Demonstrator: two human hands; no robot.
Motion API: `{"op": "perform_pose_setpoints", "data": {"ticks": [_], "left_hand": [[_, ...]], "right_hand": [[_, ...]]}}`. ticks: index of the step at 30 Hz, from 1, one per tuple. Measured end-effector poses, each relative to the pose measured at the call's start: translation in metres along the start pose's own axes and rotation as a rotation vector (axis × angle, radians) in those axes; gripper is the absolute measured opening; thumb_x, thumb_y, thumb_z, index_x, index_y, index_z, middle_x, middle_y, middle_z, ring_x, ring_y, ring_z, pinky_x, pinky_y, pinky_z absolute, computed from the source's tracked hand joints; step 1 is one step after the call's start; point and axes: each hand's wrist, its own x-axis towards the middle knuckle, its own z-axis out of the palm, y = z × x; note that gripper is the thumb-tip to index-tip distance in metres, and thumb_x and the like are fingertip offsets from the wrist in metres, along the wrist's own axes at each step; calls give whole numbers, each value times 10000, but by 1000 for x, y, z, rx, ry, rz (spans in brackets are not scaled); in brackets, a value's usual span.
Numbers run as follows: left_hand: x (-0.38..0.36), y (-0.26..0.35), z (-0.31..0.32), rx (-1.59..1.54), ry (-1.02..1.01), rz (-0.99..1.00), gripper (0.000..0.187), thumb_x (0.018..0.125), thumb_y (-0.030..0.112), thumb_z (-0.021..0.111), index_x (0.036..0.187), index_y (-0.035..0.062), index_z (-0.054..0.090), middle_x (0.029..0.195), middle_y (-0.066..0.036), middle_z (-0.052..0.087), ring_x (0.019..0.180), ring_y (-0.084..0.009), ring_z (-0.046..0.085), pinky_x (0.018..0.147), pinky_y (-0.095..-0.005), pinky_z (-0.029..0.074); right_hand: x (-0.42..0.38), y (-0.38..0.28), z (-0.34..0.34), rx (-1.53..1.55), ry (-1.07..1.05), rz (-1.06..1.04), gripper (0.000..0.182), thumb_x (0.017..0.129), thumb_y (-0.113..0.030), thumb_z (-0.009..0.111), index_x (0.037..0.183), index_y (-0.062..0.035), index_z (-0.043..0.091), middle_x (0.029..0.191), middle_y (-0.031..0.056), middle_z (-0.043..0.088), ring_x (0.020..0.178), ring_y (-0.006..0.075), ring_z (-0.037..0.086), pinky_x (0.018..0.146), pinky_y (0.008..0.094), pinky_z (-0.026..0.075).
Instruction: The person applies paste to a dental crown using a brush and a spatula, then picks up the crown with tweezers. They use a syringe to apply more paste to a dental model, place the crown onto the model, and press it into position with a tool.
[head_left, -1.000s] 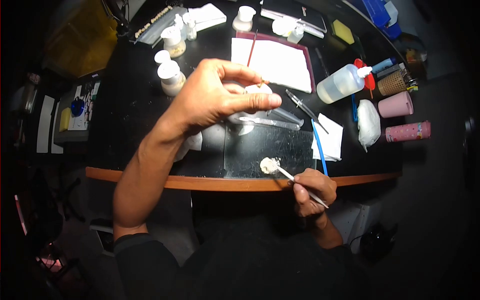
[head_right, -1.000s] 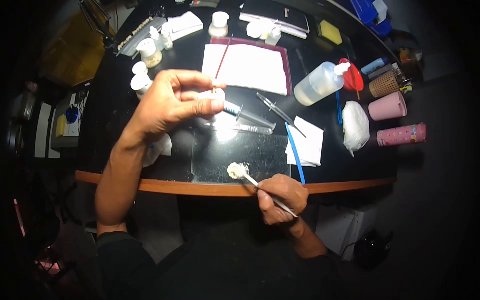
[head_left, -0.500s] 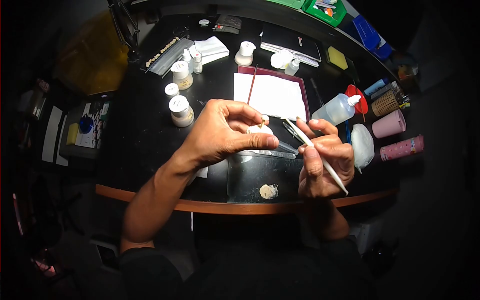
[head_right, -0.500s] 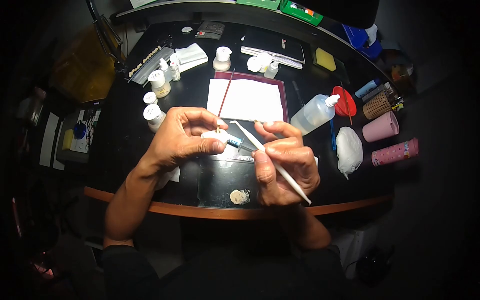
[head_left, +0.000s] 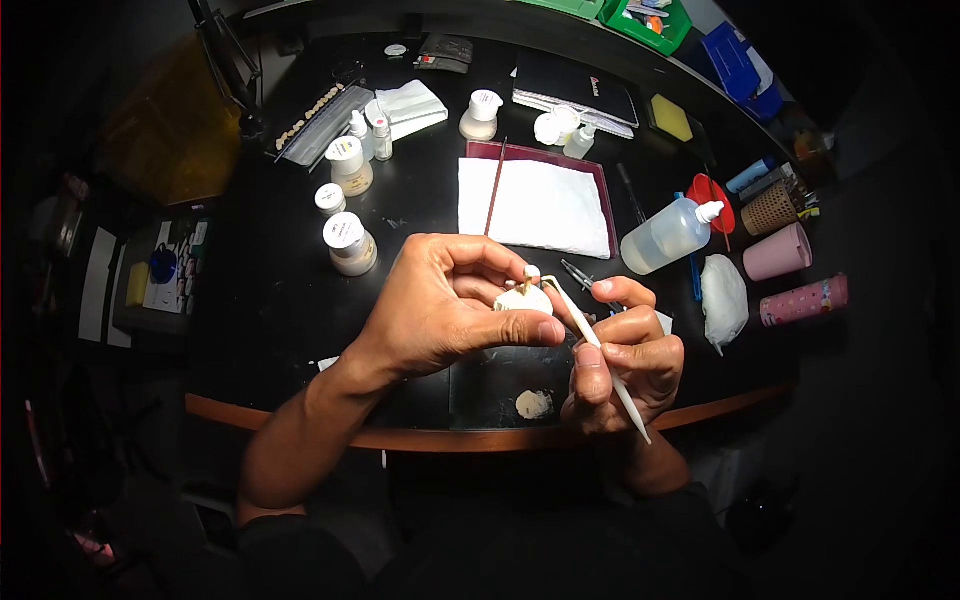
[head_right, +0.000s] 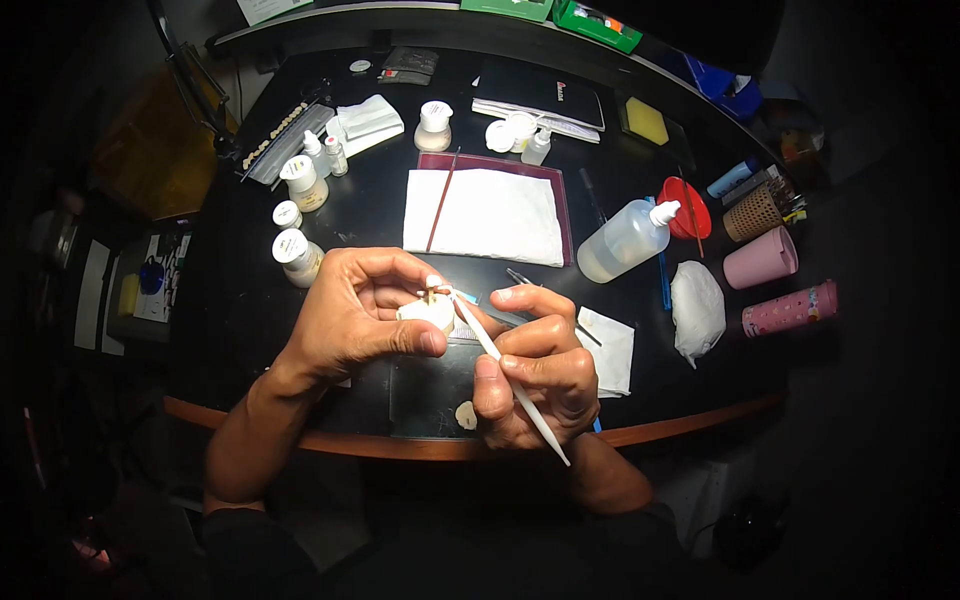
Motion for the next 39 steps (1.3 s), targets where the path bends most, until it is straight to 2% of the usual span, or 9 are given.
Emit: {"op": "perform_pose_setpoints", "data": {"ticks": [10, 16, 25, 27, 29, 31, 34, 39], "left_hand": [[0, -1, 3, -11, 10, 26, 500, 749, 71, 981, 1128, -89, 698, 1040, -149, 764, 945, -166, 769, 838, -261, 643], [0, -3, 3, 30, 32, 44, 488, 750, 61, 978, 1128, -83, 705, 1026, -144, 769, 939, -159, 769, 841, -262, 640], [1, -6, 1, 25, 35, 36, 483, 750, 67, 980, 1123, -83, 712, 1012, -141, 772, 923, -149, 766, 824, -248, 637], [1, -5, 1, -3, 26, 27, 485, 750, 69, 980, 1124, -85, 712, 1012, -141, 772, 921, -148, 766, 821, -244, 637], [1, -5, 1, 7, 30, 28, 487, 751, 74, 981, 1123, -86, 712, 1012, -141, 771, 919, -146, 765, 820, -242, 636], [1, -5, 2, 9, 30, 26, 489, 752, 80, 982, 1123, -87, 711, 1012, -142, 770, 918, -145, 765, 820, -241, 635], [1, -3, 2, 5, 25, 25, 491, 754, 92, 983, 1121, -88, 710, 1007, -142, 768, 920, -147, 765, 822, -241, 634], [0, -1, 2, 5, 17, 29, 498, 757, 104, 984, 1121, -91, 705, 996, -145, 763, 936, -158, 768, 827, -243, 635]], "right_hand": [[1, 1, 12, 106, 42, -4, 245, 911, 93, 595, 1084, -31, 473, 905, 124, 539, 1130, 314, 578, 1033, 505, 619], [-2, 3, 10, 50, 7, -5, 248, 910, 96, 598, 1082, -31, 470, 925, 134, 537, 1158, 313, 571, 1032, 519, 621], [1, 1, 13, 79, -7, -6, 269, 920, 118, 596, 1103, -27, 463, 957, 145, 527, 1170, 314, 560, 1016, 594, 618], [1, 1, 13, 60, 0, -3, 257, 921, 96, 601, 1097, -36, 466, 934, 133, 526, 1126, 301, 557, 1007, 577, 597], [3, -1, 13, -26, 25, 0, 223, 925, 34, 614, 1073, -57, 474, 857, 97, 534, 992, 260, 553, 992, 527, 527], [3, -1, 13, -46, 13, -1, 223, 924, 34, 614, 1071, -57, 472, 857, 95, 532, 988, 261, 553, 990, 524, 530], [3, 0, 10, 20, -52, -8, 271, 918, 115, 597, 1099, -30, 457, 960, 140, 518, 1157, 317, 558, 999, 581, 635], [5, -2, 9, -24, -67, -16, 272, 917, 114, 602, 1094, -34, 458, 954, 136, 523, 1143, 318, 564, 983, 567, 647]]}}
